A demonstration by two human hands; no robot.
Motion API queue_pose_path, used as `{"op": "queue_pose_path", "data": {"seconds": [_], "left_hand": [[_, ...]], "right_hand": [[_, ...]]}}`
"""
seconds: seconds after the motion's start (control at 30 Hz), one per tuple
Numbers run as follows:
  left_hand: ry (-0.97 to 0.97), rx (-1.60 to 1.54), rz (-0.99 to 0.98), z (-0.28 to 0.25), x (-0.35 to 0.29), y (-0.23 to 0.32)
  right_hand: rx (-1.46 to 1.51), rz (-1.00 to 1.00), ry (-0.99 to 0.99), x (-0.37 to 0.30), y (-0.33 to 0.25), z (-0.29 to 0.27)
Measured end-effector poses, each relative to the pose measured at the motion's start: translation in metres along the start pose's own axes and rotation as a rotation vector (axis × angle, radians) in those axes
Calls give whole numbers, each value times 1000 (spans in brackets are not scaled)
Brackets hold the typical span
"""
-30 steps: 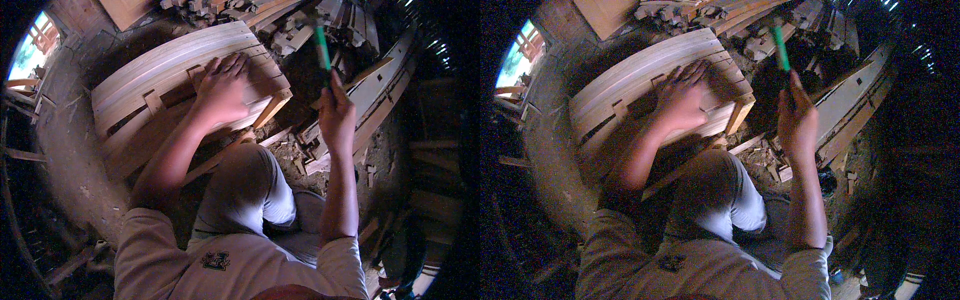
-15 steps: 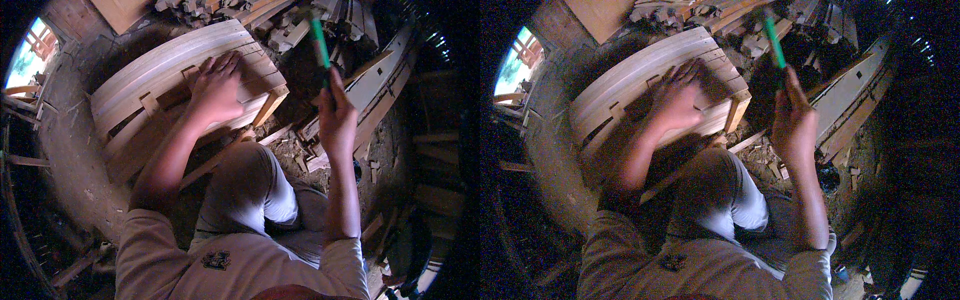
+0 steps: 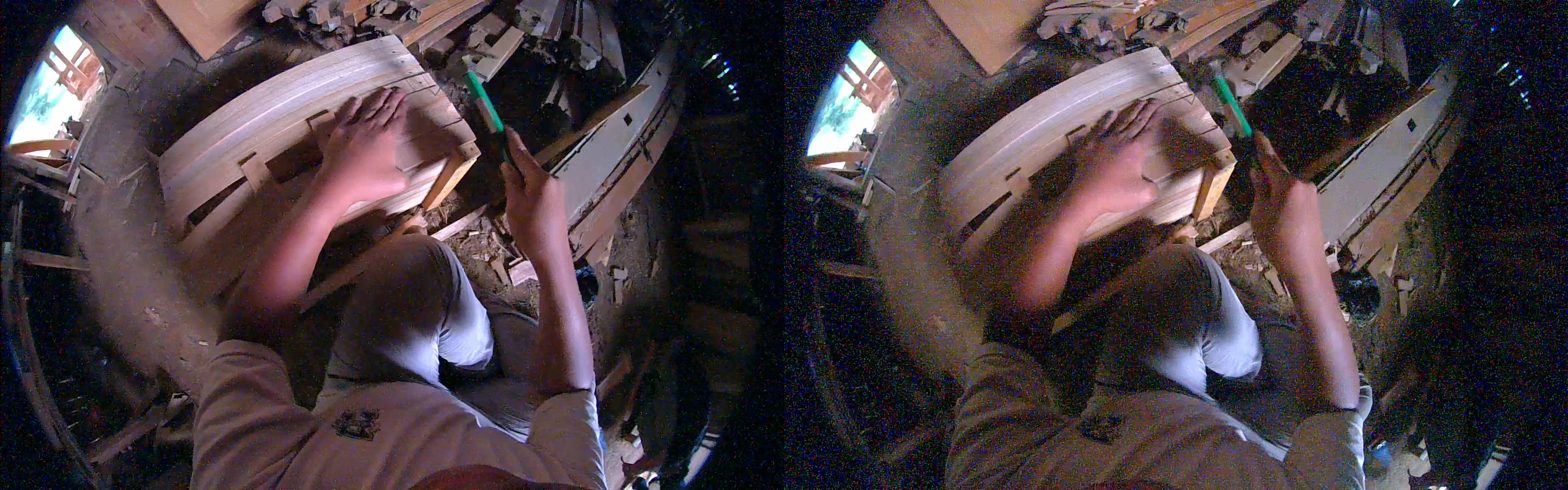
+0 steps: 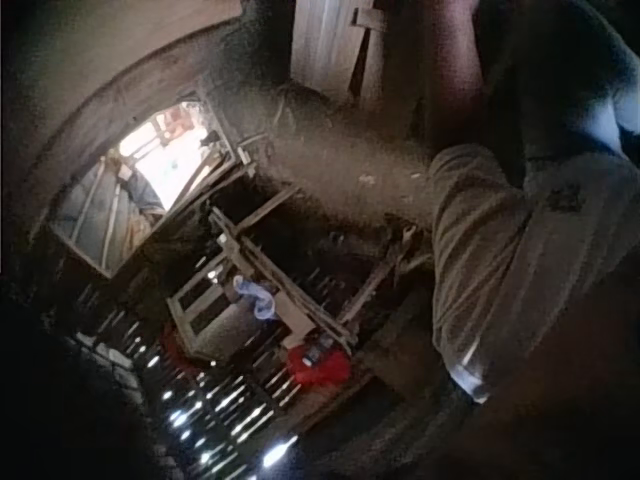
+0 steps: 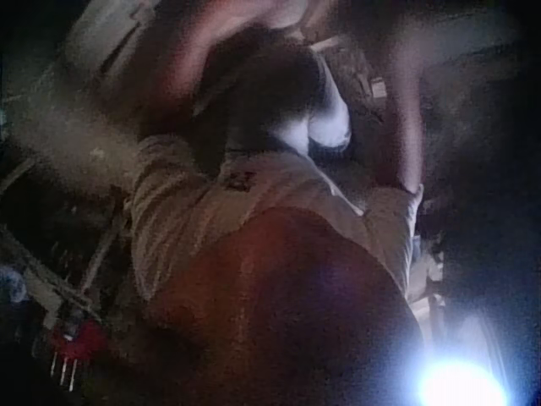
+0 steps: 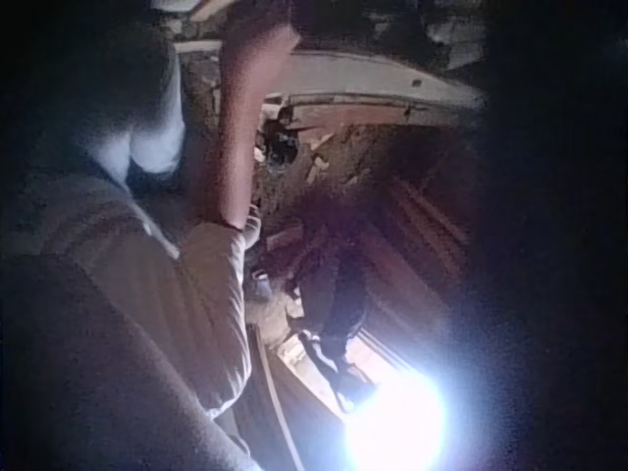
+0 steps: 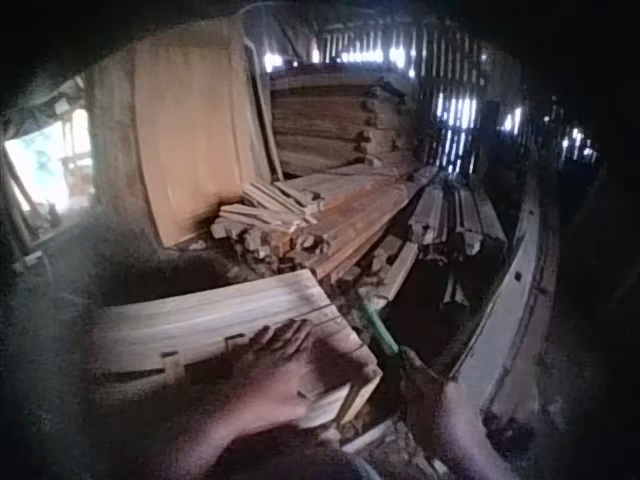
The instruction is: The person assembles a small wooden structure by hammering nails into wooden planks. They repeatedly pick up nails, position them, and strike them with a hammer to secure the pieces together.
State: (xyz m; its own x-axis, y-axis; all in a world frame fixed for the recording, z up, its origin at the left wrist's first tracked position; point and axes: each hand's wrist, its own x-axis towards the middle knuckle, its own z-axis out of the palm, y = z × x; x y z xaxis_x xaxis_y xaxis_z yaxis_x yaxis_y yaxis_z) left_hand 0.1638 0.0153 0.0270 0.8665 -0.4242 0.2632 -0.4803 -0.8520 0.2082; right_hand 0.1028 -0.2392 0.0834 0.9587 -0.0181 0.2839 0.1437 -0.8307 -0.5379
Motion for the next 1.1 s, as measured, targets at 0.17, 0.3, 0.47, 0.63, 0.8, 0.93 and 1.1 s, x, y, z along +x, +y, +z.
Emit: {"op": "queue_pose_path", "data": {"seconds": [0.17, 0.3, 0.47, 0.63, 0.8, 0.93, 1.1], "left_hand": [[-7, -15, -49, -1, 0, 0], [72, -4, 9, 6, 3, -3], [49, 55, -27, 5, -1, -3], [8, 33, -37, -5, 2, 6], [47, 27, -12, 1, 0, -2], [89, -1, 0, 7, 1, -5], [50, -8, -33, 1, -2, 1]], "right_hand": [[109, -80, 203, 2, -1, 4], [-83, -86, 1, -2, 2, 4], [144, 0, 218, -1, -15, -1], [-53, -152, 6, -2, 2, 2], [86, -179, 340, -7, -8, 10], [-146, -60, -99, -1, 2, 1], [11, -86, 162, -8, -16, -6]]}}
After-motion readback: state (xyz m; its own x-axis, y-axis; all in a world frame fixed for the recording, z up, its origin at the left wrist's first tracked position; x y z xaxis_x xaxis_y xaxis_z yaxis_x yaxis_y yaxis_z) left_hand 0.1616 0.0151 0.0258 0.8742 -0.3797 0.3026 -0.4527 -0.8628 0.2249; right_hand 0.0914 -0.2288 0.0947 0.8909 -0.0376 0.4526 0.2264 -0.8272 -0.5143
